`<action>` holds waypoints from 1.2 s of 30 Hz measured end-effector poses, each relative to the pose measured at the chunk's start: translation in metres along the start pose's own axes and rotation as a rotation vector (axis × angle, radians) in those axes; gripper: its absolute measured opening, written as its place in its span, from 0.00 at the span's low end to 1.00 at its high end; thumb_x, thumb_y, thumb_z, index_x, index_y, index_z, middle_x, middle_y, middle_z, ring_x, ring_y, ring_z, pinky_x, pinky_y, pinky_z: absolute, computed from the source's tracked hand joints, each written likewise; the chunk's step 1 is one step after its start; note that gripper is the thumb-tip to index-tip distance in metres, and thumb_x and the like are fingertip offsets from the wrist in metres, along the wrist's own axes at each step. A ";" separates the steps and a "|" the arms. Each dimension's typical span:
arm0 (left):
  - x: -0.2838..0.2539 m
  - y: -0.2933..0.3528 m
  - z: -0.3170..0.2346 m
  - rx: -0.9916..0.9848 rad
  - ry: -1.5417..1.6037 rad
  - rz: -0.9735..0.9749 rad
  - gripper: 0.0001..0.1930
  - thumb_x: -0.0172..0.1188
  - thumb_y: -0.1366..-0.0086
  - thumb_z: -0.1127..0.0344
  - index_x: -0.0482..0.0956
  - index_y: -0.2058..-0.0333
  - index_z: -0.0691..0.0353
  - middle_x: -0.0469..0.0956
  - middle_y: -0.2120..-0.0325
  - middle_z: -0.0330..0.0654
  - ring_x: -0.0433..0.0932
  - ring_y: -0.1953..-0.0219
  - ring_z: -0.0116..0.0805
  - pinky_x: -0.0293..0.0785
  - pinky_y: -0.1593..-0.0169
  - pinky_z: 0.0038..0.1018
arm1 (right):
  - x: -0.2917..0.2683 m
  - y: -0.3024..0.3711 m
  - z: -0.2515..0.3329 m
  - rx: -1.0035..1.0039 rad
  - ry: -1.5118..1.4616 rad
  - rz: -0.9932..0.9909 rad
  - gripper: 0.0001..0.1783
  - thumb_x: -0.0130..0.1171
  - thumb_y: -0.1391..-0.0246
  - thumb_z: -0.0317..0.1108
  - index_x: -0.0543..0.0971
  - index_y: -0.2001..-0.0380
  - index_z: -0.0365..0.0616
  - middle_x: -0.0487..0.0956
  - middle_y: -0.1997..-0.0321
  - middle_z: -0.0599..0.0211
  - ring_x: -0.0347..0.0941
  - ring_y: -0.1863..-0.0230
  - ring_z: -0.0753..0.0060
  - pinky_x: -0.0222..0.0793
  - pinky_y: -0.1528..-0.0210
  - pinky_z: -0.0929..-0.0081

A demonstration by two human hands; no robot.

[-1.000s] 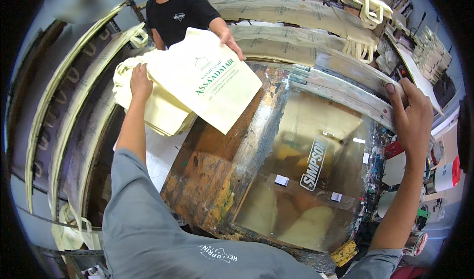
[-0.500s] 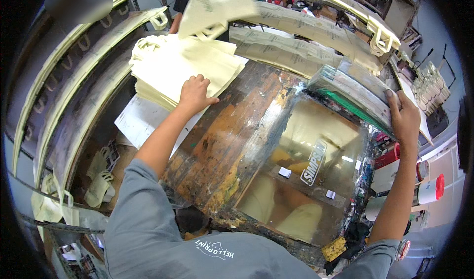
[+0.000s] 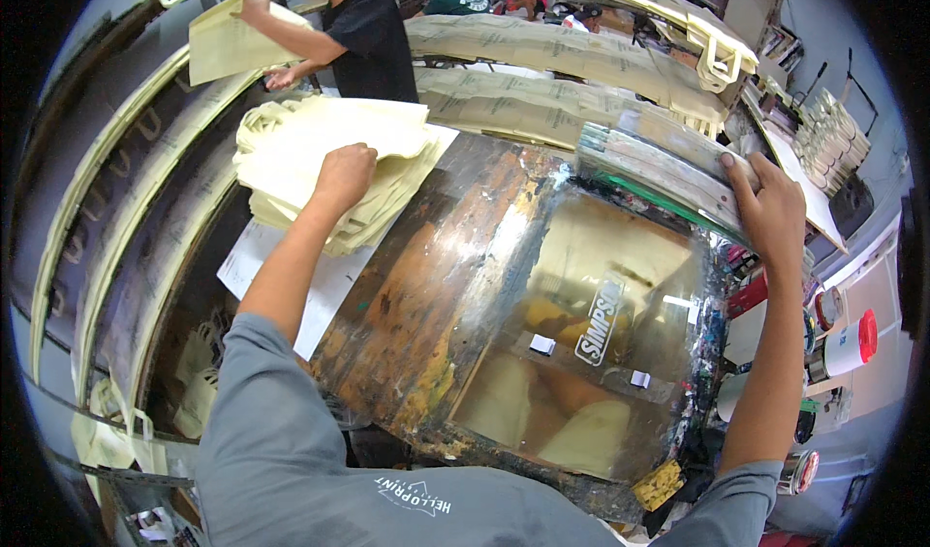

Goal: The person applies green ink to a mesh screen with a squeegee, prints a design onto yellow fabric bags one by one, and moves each printed bag to a side stack.

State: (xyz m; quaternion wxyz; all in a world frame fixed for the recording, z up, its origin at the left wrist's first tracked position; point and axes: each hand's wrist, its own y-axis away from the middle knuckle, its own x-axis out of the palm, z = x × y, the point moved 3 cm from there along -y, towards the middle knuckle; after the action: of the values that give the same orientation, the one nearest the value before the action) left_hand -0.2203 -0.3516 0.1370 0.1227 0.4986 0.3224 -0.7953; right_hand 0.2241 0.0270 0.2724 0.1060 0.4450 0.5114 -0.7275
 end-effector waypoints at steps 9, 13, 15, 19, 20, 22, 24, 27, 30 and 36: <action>-0.022 0.009 -0.315 0.403 0.398 0.178 0.08 0.59 0.38 0.67 0.84 0.70 0.62 0.85 0.67 0.52 0.86 0.63 0.54 0.84 0.57 0.46 | 0.005 -0.010 -0.014 0.027 0.072 0.032 0.43 0.49 0.35 0.74 0.87 0.62 0.39 0.86 0.65 0.42 0.84 0.58 0.39 0.76 0.50 0.48; 0.027 0.000 -0.460 0.461 0.665 0.167 0.08 0.58 0.38 0.69 0.85 0.68 0.63 0.85 0.66 0.55 0.86 0.61 0.56 0.83 0.55 0.48 | 0.005 -0.007 -0.016 0.017 0.058 0.006 0.44 0.49 0.36 0.76 0.87 0.64 0.40 0.86 0.66 0.43 0.85 0.59 0.40 0.76 0.50 0.46; 0.036 0.000 -0.522 0.467 0.746 0.151 0.08 0.58 0.38 0.69 0.85 0.67 0.63 0.85 0.65 0.55 0.86 0.62 0.56 0.82 0.55 0.48 | 0.006 -0.005 -0.019 0.016 0.071 0.003 0.44 0.49 0.37 0.76 0.87 0.64 0.41 0.86 0.67 0.43 0.85 0.59 0.41 0.76 0.51 0.45; 0.033 -0.016 -0.600 0.456 0.891 0.203 0.08 0.60 0.40 0.68 0.85 0.65 0.64 0.84 0.64 0.54 0.86 0.62 0.54 0.82 0.55 0.48 | 0.008 0.000 -0.015 0.017 0.074 0.013 0.43 0.50 0.37 0.76 0.87 0.65 0.41 0.86 0.68 0.43 0.85 0.59 0.40 0.77 0.53 0.46; 0.025 -0.018 -0.611 0.453 0.908 0.173 0.09 0.61 0.40 0.67 0.85 0.64 0.64 0.84 0.65 0.53 0.86 0.62 0.53 0.82 0.55 0.48 | 0.005 -0.001 -0.014 0.032 0.074 0.033 0.43 0.50 0.37 0.76 0.87 0.65 0.40 0.86 0.68 0.43 0.85 0.60 0.40 0.77 0.53 0.46; 0.014 -0.017 -0.622 0.477 0.949 0.276 0.13 0.62 0.36 0.61 0.83 0.62 0.66 0.83 0.63 0.56 0.84 0.60 0.56 0.81 0.52 0.49 | 0.008 0.001 -0.017 0.017 0.024 -0.031 0.43 0.50 0.37 0.75 0.86 0.65 0.39 0.85 0.68 0.42 0.84 0.60 0.38 0.77 0.55 0.48; 0.034 0.008 -0.604 0.442 1.101 0.306 0.23 0.63 0.31 0.49 0.82 0.52 0.67 0.83 0.58 0.60 0.83 0.55 0.60 0.79 0.46 0.51 | 0.011 0.001 -0.017 -0.007 -0.006 -0.091 0.43 0.51 0.37 0.75 0.86 0.64 0.40 0.85 0.68 0.42 0.83 0.61 0.37 0.76 0.56 0.47; 0.031 0.043 -0.513 0.414 1.338 -0.114 0.33 0.64 0.31 0.39 0.80 0.42 0.64 0.82 0.52 0.60 0.83 0.50 0.61 0.77 0.42 0.51 | 0.009 -0.001 -0.018 0.039 -0.066 0.014 0.40 0.53 0.37 0.73 0.86 0.62 0.41 0.83 0.70 0.40 0.81 0.63 0.35 0.73 0.57 0.48; -0.006 0.072 -0.327 -0.024 1.132 -0.174 0.33 0.81 0.42 0.53 0.81 0.43 0.65 0.84 0.53 0.52 0.83 0.50 0.52 0.80 0.45 0.39 | 0.005 -0.001 -0.022 0.033 -0.037 -0.034 0.41 0.52 0.37 0.73 0.86 0.60 0.40 0.83 0.68 0.39 0.81 0.62 0.35 0.73 0.56 0.48; 0.019 0.101 -0.070 -0.729 0.429 -0.560 0.33 0.76 0.36 0.44 0.77 0.56 0.73 0.80 0.60 0.54 0.79 0.55 0.50 0.74 0.49 0.46 | 0.004 -0.010 -0.021 0.064 -0.050 0.029 0.43 0.54 0.38 0.73 0.87 0.52 0.38 0.85 0.61 0.38 0.83 0.56 0.35 0.75 0.50 0.50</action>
State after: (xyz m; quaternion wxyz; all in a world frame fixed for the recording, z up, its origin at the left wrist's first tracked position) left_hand -0.1271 -0.3818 0.0602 0.0019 0.4698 0.7183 -0.5132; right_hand 0.2268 0.0507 0.2746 0.1148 0.4370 0.4785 -0.7529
